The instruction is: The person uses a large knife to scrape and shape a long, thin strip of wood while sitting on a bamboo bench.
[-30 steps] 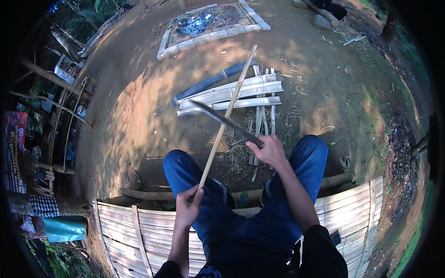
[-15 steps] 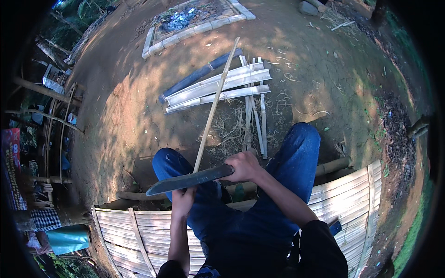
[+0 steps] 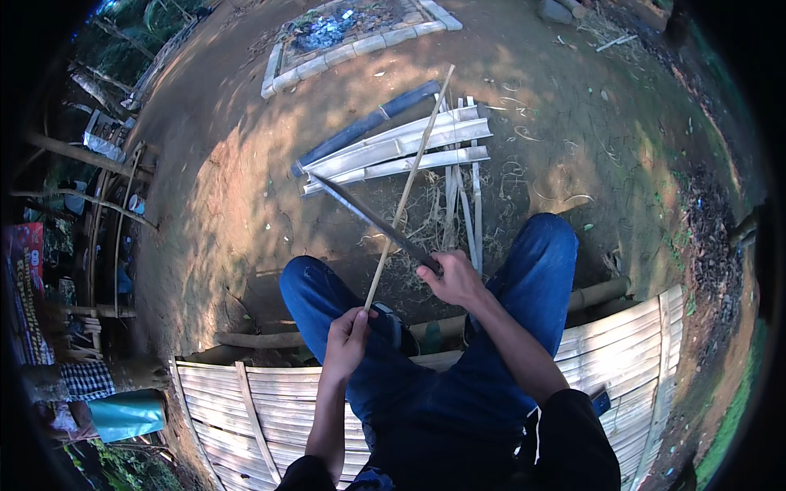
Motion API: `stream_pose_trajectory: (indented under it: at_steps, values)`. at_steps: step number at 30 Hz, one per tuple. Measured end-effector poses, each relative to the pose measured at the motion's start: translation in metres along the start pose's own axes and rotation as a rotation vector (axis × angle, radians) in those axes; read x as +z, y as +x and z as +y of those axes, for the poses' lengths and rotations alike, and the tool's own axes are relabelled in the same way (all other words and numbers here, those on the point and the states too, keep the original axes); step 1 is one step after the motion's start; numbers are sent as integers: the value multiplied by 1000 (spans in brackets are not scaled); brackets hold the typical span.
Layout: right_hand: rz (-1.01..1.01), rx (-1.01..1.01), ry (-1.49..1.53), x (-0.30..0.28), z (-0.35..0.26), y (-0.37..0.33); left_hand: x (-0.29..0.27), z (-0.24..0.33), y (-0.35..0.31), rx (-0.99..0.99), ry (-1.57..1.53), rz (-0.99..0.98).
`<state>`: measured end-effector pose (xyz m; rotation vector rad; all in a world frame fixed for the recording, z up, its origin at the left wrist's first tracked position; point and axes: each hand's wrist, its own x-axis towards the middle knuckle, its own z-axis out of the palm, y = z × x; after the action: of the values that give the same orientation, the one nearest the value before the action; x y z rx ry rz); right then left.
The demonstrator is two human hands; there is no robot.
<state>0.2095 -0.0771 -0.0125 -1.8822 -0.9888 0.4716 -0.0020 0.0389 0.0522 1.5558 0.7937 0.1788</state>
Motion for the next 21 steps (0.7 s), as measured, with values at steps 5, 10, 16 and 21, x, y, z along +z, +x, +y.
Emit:
stream_pose_trajectory:
  at_steps: [5, 10, 16, 21]
  values:
    - [-1, -316, -325, -3, -11, -7, 0, -8, 1, -37, 67, -82]
    - [85, 204, -260, -16, 9, 16, -21, -24, -32, -64, 214, -34]
    - [82, 277, -100, -22, 8, 15, -33, -14, -41, -130, 108, -68]
    - [-190, -86, -312, -2, -2, -5, -27, -16, -26, -22, 147, -39]
